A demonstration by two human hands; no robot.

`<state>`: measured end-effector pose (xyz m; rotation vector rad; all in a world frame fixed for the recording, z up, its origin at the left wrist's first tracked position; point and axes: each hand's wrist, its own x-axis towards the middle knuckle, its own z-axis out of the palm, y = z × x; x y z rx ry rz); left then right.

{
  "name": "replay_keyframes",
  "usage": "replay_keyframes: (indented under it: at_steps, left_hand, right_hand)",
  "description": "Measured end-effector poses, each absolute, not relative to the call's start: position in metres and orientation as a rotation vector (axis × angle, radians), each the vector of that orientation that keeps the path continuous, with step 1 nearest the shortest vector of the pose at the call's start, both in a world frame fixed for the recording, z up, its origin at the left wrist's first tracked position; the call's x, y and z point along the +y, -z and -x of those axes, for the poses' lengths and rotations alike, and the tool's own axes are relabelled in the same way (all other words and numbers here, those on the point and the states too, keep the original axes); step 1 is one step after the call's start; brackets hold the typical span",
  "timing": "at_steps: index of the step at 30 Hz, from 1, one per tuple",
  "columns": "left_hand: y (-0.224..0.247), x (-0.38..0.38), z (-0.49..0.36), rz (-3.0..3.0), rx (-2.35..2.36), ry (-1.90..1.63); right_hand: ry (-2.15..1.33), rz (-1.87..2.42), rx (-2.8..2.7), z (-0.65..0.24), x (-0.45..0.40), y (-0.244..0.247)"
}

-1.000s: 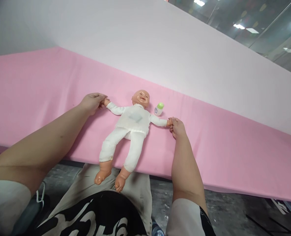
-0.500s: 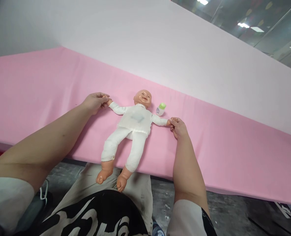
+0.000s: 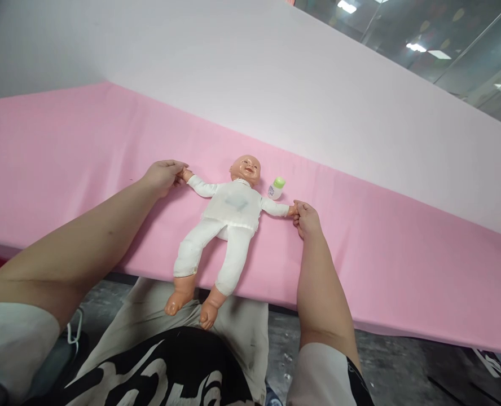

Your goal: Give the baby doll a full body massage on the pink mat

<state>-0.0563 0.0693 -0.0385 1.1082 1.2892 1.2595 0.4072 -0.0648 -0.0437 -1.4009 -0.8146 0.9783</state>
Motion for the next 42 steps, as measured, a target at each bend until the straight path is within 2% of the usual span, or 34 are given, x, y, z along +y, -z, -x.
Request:
replay_keyframes:
  at_steps: [7, 23, 35, 42]
  left_hand:
    - [0.039, 0.069, 0.057, -1.044, 1.200, -1.258]
    - [0.035, 0.067, 0.056, -1.068, 1.230, -1.268]
    - [0.032, 0.063, 0.056, -1.044, 1.212, -1.232]
    - [0.035, 0.064, 0.057, -1.107, 1.169, -1.241]
  right_hand:
    - [-1.096, 1.256, -0.798, -0.416, -0.065, 0.047]
    - [-0.936, 1.410, -0.900, -0.402, -0.067, 0.042]
    - [-1.083, 1.281, -0.877, -0.416, -0.065, 0.048]
    - [-1.015, 1.356, -0.929, -0.410, -0.067, 0.045]
